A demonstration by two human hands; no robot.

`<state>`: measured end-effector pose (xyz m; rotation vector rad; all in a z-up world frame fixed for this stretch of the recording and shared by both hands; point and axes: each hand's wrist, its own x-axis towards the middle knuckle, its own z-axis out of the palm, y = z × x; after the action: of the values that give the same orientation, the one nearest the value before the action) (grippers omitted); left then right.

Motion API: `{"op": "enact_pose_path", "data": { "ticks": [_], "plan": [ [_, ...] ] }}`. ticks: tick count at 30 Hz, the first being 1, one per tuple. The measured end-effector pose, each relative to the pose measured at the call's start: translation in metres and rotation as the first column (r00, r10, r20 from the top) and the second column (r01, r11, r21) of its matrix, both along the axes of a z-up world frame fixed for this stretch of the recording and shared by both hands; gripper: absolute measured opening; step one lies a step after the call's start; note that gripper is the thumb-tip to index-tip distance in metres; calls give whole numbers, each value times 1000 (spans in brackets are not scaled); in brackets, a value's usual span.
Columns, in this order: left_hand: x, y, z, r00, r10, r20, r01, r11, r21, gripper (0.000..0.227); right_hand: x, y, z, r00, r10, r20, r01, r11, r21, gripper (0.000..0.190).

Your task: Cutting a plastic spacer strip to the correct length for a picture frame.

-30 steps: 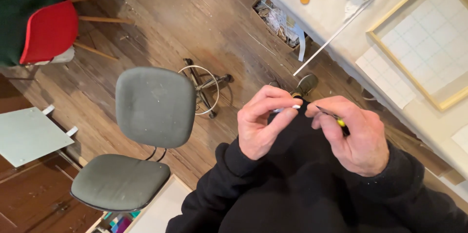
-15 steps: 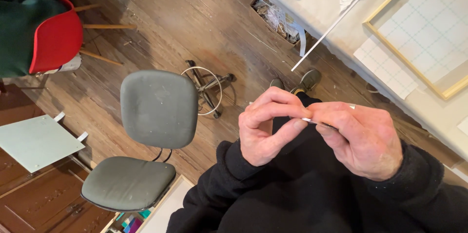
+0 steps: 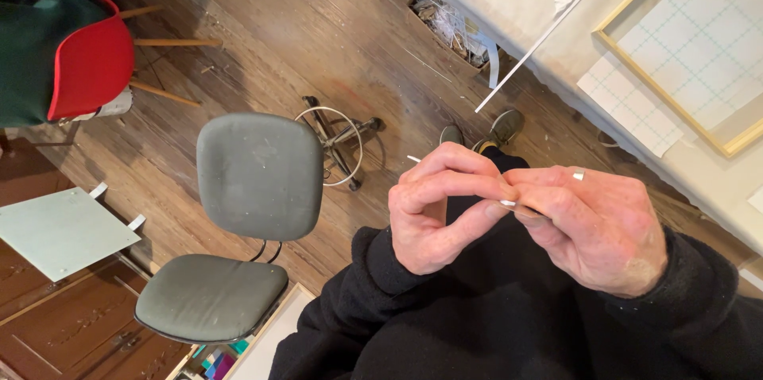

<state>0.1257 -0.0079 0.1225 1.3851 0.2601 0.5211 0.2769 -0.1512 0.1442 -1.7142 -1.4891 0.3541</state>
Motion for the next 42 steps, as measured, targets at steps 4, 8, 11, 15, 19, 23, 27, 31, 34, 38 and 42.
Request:
{"op": "enact_pose_path", "data": {
  "ticks": [4,8,11,15,19,23,27,31,34,38,42],
  "plan": [
    [-1,1,1,1000,-13,13,13,1000,8,20,0,1,4,999,4,41,-4,1000,-2,21],
    [-2,4,3,999,-34,22,33,998,53,21,1,2,9,994,36,103,-38,999,13,31],
    [-2,6,4,998,-63,30,61,995,80,20,3,-1,9,991,50,123,-52,999,11,35],
    [-3,8,3,997,-68,40,61,985,159,22,3,4,12,990,68,121,-81,991,104,36],
    [-2,10,5,993,-92,77,75,977,201,23,4,2,10,987,89,132,-107,985,134,36],
    [-3,11,10,995,-93,47,77,961,266,23,5,-1,6,989,103,109,-119,982,149,35],
    [-4,8,10,995,-90,49,74,962,263,24,5,-6,-2,991,108,77,-119,981,154,34],
    [-3,9,16,996,-85,15,76,950,304,24,9,-8,0,989,129,75,-137,983,121,35],
    [-3,11,26,998,-67,-4,64,927,369,25,12,-12,-1,986,156,52,-159,985,60,35],
    [-1,11,38,998,-18,-58,45,871,490,26,15,-16,-13,985,169,41,-171,984,47,32],
    [-2,5,35,998,-28,-51,48,894,445,26,11,-14,-19,987,163,12,-163,982,90,31]
  ]
}}
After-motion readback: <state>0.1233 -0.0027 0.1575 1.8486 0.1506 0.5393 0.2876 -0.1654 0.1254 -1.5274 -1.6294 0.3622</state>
